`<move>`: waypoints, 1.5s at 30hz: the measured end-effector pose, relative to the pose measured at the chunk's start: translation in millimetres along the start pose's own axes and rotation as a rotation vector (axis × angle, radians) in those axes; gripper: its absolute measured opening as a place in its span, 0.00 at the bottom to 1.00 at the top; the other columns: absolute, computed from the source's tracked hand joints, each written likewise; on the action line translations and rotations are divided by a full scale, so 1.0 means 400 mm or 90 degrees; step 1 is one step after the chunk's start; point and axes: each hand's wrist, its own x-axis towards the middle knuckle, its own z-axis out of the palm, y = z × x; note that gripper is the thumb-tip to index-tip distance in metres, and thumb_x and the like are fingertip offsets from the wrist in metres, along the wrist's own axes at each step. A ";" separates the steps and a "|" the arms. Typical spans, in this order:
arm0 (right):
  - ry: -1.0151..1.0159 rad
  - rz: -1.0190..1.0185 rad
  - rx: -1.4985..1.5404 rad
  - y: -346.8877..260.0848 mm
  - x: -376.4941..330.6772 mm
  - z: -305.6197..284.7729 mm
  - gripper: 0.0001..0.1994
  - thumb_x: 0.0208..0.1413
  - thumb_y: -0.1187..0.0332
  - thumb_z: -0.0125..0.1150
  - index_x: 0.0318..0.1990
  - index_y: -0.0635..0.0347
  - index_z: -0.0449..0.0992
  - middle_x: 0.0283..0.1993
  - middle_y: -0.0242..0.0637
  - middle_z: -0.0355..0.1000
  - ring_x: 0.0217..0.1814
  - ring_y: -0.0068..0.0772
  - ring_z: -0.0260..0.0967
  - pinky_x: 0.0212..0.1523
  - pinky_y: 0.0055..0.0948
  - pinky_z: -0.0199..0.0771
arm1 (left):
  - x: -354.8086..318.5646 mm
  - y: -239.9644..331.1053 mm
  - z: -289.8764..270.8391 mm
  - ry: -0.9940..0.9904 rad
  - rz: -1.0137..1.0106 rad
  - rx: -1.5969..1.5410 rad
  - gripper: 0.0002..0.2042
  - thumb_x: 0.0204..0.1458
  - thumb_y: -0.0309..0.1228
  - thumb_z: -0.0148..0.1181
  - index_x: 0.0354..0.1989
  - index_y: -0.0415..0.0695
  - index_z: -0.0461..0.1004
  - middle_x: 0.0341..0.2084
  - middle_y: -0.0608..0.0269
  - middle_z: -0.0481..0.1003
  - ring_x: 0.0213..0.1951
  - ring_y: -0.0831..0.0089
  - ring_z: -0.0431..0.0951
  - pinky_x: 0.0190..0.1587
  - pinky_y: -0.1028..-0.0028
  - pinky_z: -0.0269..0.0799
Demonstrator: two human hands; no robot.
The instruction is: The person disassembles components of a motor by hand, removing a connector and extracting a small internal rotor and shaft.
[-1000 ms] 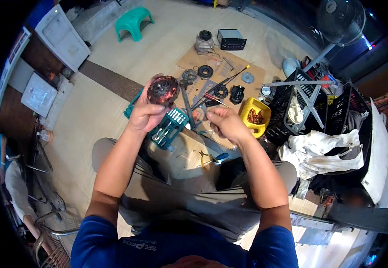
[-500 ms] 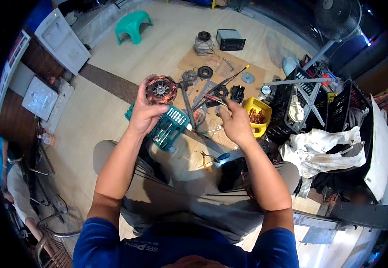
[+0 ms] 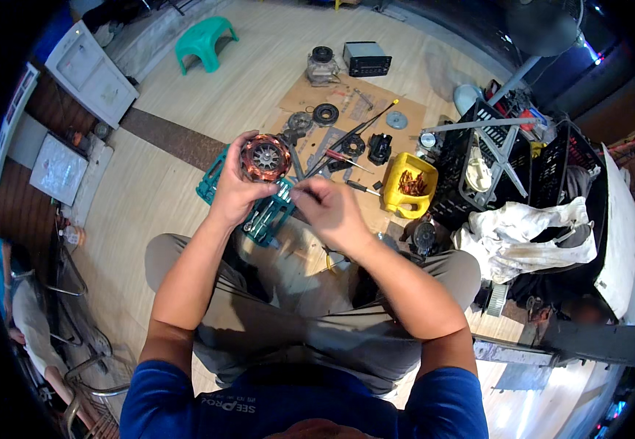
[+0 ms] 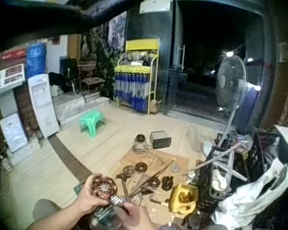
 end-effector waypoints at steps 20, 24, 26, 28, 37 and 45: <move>-0.259 0.361 0.055 0.016 0.001 -0.084 0.09 0.57 0.68 0.58 0.38 0.65 0.76 0.25 0.36 0.74 0.30 0.32 0.74 0.33 0.30 0.71 | 0.004 0.028 -0.045 -0.011 0.003 -0.146 0.42 0.34 0.14 0.64 0.63 0.42 0.54 0.54 0.53 0.67 0.55 0.60 0.70 0.57 0.62 0.69; -0.025 0.053 -0.336 -0.015 -0.003 -0.124 0.15 0.53 0.68 0.60 0.45 0.69 0.74 0.41 0.56 0.74 0.46 0.59 0.71 0.50 0.46 0.70 | -0.007 0.023 -0.023 -0.019 0.002 -0.109 0.46 0.31 0.14 0.67 0.64 0.42 0.51 0.54 0.54 0.65 0.57 0.62 0.69 0.60 0.64 0.66; 0.282 -0.185 -0.457 -0.034 -0.011 -0.099 0.18 0.54 0.68 0.60 0.50 0.69 0.71 0.49 0.56 0.72 0.52 0.57 0.70 0.54 0.45 0.68 | -0.010 0.016 -0.021 -0.048 0.015 -0.036 0.48 0.30 0.15 0.70 0.64 0.40 0.50 0.55 0.55 0.64 0.58 0.64 0.68 0.62 0.66 0.64; 0.277 -0.213 -0.417 -0.045 -0.023 -0.069 0.20 0.54 0.68 0.60 0.52 0.71 0.70 0.55 0.56 0.68 0.55 0.56 0.68 0.55 0.43 0.68 | -0.016 0.009 -0.013 -0.045 0.012 -0.014 0.49 0.29 0.16 0.72 0.64 0.40 0.50 0.55 0.56 0.64 0.58 0.65 0.67 0.62 0.67 0.63; 0.021 -0.043 -0.114 0.003 -0.023 0.033 0.15 0.53 0.71 0.61 0.48 0.67 0.72 0.37 0.47 0.74 0.41 0.42 0.75 0.43 0.33 0.73 | -0.022 0.016 0.016 -0.046 -0.004 -0.005 0.49 0.28 0.16 0.71 0.64 0.39 0.50 0.55 0.55 0.64 0.57 0.65 0.67 0.61 0.66 0.64; 0.055 -0.063 0.019 0.059 -0.005 0.047 0.10 0.54 0.71 0.60 0.43 0.64 0.75 0.31 0.47 0.74 0.32 0.41 0.73 0.36 0.35 0.72 | -0.025 0.007 0.025 -0.056 -0.018 -0.003 0.49 0.28 0.17 0.72 0.64 0.39 0.50 0.55 0.55 0.64 0.58 0.65 0.67 0.61 0.67 0.64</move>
